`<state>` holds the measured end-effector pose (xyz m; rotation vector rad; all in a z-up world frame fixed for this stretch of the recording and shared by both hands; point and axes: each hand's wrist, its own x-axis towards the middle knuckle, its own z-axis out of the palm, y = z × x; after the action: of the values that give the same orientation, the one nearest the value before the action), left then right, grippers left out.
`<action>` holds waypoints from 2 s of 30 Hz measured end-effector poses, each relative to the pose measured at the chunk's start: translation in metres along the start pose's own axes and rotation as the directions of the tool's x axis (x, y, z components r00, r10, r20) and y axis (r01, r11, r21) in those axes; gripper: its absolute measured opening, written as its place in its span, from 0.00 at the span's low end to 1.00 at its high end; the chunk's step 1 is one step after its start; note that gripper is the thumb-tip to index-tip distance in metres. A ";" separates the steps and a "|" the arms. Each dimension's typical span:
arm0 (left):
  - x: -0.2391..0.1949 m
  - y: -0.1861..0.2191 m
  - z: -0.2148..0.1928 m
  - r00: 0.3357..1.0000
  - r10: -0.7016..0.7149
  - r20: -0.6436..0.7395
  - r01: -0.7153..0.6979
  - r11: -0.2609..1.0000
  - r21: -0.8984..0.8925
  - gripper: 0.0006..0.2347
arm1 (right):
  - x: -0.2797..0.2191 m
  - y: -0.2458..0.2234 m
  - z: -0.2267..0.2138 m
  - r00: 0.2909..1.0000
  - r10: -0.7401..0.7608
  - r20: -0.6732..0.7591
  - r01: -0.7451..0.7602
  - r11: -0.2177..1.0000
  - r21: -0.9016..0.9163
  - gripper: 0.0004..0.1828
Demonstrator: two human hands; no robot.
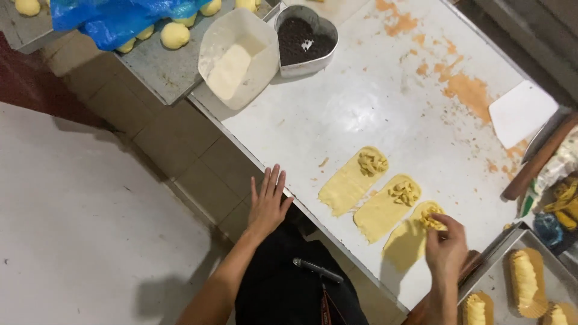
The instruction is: Adding banana slices and chocolate chips to dough pieces and folding them to prepare pastries
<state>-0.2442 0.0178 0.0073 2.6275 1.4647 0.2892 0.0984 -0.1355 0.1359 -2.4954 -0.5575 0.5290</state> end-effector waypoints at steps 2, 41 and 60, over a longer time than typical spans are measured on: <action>-0.008 -0.012 -0.005 0.994 0.083 0.067 -0.089 0.992 0.088 0.31 | -0.004 -0.017 0.007 0.969 -0.128 0.212 0.129 0.992 0.010 0.27; 0.240 -0.120 -0.106 0.730 0.507 0.459 -0.043 0.704 -0.709 0.29 | -0.124 -0.278 0.153 0.990 0.010 -0.140 0.028 0.963 0.269 0.18; 0.237 -0.038 -0.086 0.791 0.479 0.382 -0.069 0.689 -0.722 0.28 | 0.020 -0.234 0.207 0.991 -0.101 0.090 0.083 0.980 0.178 0.12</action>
<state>-0.1729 0.2406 0.1098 2.0412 0.5722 0.0542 -0.0471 0.1397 0.1005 -2.2765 -0.6334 0.6392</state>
